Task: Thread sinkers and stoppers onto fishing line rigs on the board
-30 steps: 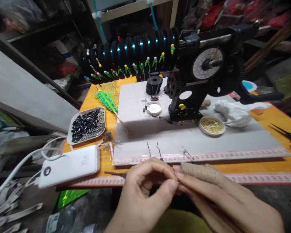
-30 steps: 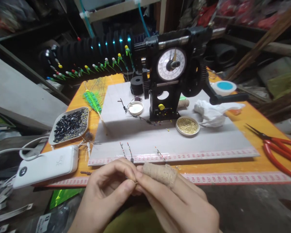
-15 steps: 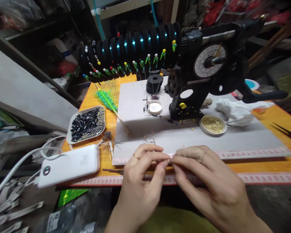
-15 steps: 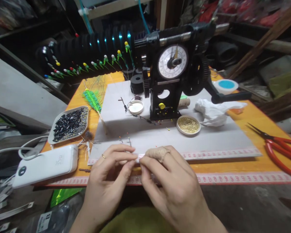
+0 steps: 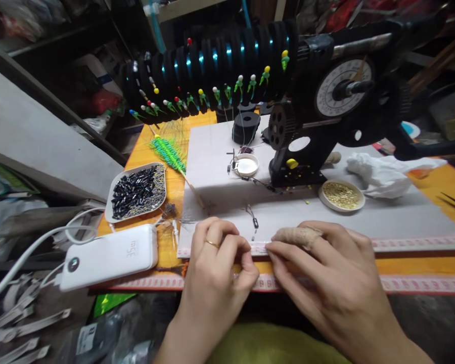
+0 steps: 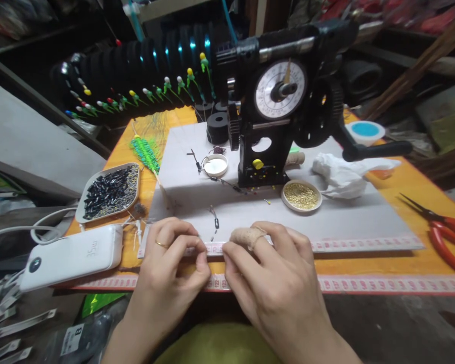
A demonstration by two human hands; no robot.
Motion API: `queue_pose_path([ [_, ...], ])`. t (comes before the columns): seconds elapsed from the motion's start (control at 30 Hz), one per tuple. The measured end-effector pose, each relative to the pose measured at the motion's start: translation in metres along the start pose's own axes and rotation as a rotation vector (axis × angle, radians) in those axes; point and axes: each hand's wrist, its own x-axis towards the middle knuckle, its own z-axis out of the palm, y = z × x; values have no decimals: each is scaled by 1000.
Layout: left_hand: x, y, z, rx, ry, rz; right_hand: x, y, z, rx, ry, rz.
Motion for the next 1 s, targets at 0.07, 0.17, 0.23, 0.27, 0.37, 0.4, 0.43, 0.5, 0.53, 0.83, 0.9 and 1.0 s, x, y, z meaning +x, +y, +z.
queue_pose_path([
  [0.07, 1, 1, -1, 15, -7, -39, -1, 1, 0, -2, 4, 7],
  [0.17, 2, 4, -2, 4, -28, -99, -2, 3, 1, -11, -10, -21],
  [0.23, 2, 5, -2, -4, -39, -122, -3, 6, 1, -29, -18, -64],
  [0.27, 2, 5, -2, -6, -38, -128, -4, 8, 2, -35, -17, -71],
  [0.37, 2, 5, -1, -8, -30, -141, -5, 10, 2, -42, -23, -69],
  [0.4, 1, 5, -1, -10, -30, -145, -5, 11, 2, -47, -31, -81],
  [0.43, 1, 5, -1, -14, -32, -148, -5, 11, 2, -54, -40, -94],
  [0.5, 1, 5, -1, -26, -29, -148, -5, 10, 1, -61, -34, -87],
  [0.53, 1, 5, -1, -32, -24, -144, -5, 10, 0, -62, -24, -69],
  [0.83, -1, 3, 1, -28, 4, -110, -7, 15, -9, -102, -43, -39],
  [0.9, -1, 2, 2, -25, 0, -109, -10, 18, -11, -102, -53, -31],
  [1.0, -2, 1, 2, -22, -2, -98, -14, 24, -13, -113, -71, -51],
])
